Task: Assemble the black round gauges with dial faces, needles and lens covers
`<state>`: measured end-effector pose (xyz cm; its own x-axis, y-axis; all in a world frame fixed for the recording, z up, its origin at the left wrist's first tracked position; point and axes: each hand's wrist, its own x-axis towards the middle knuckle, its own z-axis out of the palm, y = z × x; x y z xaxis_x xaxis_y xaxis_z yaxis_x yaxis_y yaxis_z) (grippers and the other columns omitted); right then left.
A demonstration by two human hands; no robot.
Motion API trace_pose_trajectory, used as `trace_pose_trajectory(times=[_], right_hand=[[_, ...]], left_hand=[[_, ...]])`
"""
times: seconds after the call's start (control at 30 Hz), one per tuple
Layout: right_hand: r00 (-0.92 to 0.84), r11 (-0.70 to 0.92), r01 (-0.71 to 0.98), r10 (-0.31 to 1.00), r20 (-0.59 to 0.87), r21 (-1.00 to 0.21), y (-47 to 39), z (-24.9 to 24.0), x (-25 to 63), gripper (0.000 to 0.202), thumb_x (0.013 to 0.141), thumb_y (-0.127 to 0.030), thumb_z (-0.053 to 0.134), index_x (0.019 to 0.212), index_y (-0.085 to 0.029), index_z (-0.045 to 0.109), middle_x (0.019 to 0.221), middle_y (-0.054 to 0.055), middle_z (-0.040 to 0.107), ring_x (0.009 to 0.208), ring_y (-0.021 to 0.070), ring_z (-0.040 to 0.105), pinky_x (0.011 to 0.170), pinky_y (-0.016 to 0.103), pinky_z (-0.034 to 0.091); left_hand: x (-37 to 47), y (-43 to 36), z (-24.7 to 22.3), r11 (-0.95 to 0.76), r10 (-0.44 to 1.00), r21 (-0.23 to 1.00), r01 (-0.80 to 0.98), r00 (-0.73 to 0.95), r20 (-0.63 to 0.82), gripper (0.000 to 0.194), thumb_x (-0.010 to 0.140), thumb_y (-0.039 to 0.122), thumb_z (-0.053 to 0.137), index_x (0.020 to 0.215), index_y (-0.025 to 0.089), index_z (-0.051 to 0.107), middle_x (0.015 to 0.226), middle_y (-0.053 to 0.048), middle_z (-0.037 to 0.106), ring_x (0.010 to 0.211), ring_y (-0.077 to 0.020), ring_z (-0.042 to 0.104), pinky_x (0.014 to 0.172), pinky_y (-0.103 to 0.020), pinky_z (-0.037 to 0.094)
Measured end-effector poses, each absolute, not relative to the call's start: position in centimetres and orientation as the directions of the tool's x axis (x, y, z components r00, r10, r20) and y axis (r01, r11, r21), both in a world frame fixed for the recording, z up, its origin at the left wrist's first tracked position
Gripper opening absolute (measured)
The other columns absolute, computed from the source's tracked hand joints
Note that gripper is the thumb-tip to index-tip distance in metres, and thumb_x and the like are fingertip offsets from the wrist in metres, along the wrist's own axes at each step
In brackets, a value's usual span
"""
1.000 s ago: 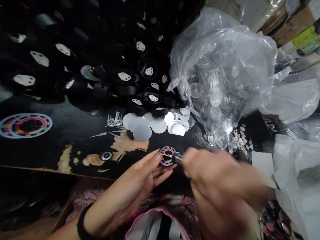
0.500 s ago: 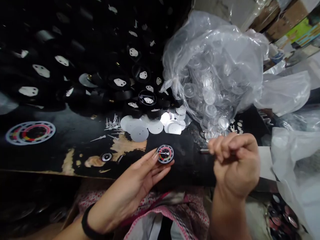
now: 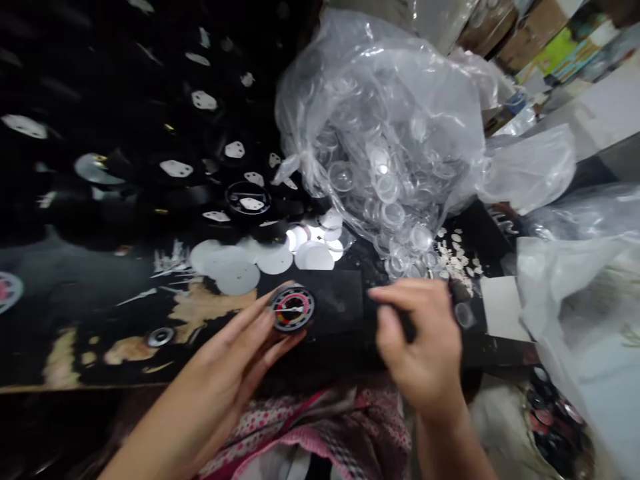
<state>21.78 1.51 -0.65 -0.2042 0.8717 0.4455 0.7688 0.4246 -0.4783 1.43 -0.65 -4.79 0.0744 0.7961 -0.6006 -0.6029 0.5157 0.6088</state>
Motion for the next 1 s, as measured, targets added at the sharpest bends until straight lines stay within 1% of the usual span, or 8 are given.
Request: trace_pose_trajectory(times=[0.13,0.3,0.37,0.5,0.73,0.8,0.9,1.0], right_hand=[[-0.523,0.543,0.697,0.832,0.186,-0.468,2.3,-0.6,17.1,0.014,0.097,-0.016,0.054,0.099,-0.017,0.067,0.090,0.005,0.069,0.085,0.0198,0.058,0.079,0.036,0.041],[-0.627,0.656,0.707,0.754,0.196,-0.264,3.4,-2.1,15.4,0.019,0.098,-0.015,0.047,0.088,-0.016,0.063,0.081,0.006,0.064,0.078,0.0209,0.052,0.072,0.036,0.037],[-0.635,0.666,0.704,0.746,0.203,-0.245,3.5,-2.4,15.2,0.020,0.096,-0.014,0.046,0.084,-0.017,0.062,0.079,0.006,0.063,0.077,0.0208,0.051,0.071,0.036,0.038],[-0.551,0.568,0.746,0.819,0.158,-0.347,3.3,-1.9,14.4,0.018,0.094,-0.014,0.047,0.082,-0.018,0.060,0.080,0.005,0.064,0.078,0.0196,0.055,0.074,0.033,0.043],[-0.474,0.363,0.645,0.881,0.022,-0.673,6.0,-1.3,15.8,0.011,0.095,-0.021,0.059,0.089,-0.019,0.069,0.086,0.001,0.071,0.081,0.0146,0.065,0.077,0.027,0.049],[-0.299,0.267,0.731,0.953,0.057,-0.628,8.1,-2.1,16.6,0.015,0.096,-0.024,0.060,0.103,-0.018,0.071,0.102,0.007,0.073,0.093,0.0188,0.068,0.086,0.034,0.051],[-0.123,0.126,0.909,0.992,0.033,-0.397,11.0,-3.7,17.4,0.040,0.093,-0.023,0.063,0.131,-0.011,0.062,0.125,0.020,0.065,0.113,0.0324,0.064,0.100,0.052,0.046],[-0.106,0.109,0.901,0.994,0.031,-0.421,12.2,-4.3,17.9,0.048,0.089,-0.017,0.065,0.137,-0.009,0.059,0.127,0.022,0.061,0.116,0.0367,0.062,0.101,0.057,0.044]], left_hand=[[1.3,-0.8,-4.9,0.514,0.802,0.638,-0.573,0.057,-0.595,0.032,0.083,0.043,0.078,0.113,0.032,0.078,0.134,-0.002,0.070,0.132,-0.0283,0.058,0.101,-0.032,0.055],[0.2,-1.4,-5.8,0.484,0.844,0.759,-0.435,0.002,-0.537,0.038,0.083,0.043,0.078,0.120,0.036,0.075,0.143,0.001,0.064,0.140,-0.0256,0.050,0.115,-0.031,0.041],[0.2,-1.3,-5.7,0.501,0.826,0.735,-0.456,0.000,-0.563,0.036,0.080,0.044,0.080,0.115,0.035,0.077,0.139,0.001,0.067,0.140,-0.0264,0.050,0.113,-0.030,0.043],[0.7,-1.3,-5.6,0.531,0.774,0.596,-0.602,0.059,-0.630,0.030,0.077,0.049,0.080,0.102,0.033,0.081,0.127,-0.003,0.074,0.129,-0.0342,0.060,0.097,-0.038,0.058],[-0.2,-1.5,-7.1,0.475,0.818,0.683,-0.554,-0.007,-0.575,0.039,0.079,0.041,0.082,0.116,0.034,0.076,0.143,0.002,0.064,0.140,-0.0262,0.050,0.100,-0.025,0.054],[-0.2,-1.3,-6.7,0.454,0.822,0.652,-0.607,0.004,-0.569,0.035,0.081,0.043,0.080,0.114,0.032,0.077,0.137,0.000,0.069,0.134,-0.0260,0.056,0.098,-0.026,0.057],[-0.1,-1.0,-5.9,0.451,0.829,0.616,-0.646,0.048,-0.557,0.032,0.080,0.042,0.081,0.109,0.028,0.078,0.122,-0.003,0.076,0.119,-0.0255,0.066,0.094,-0.029,0.060],[-0.2,-0.8,-5.5,0.467,0.820,0.611,-0.639,0.055,-0.570,0.025,0.079,0.041,0.081,0.096,0.023,0.079,0.104,-0.004,0.078,0.103,-0.0259,0.072,0.085,-0.031,0.064]])
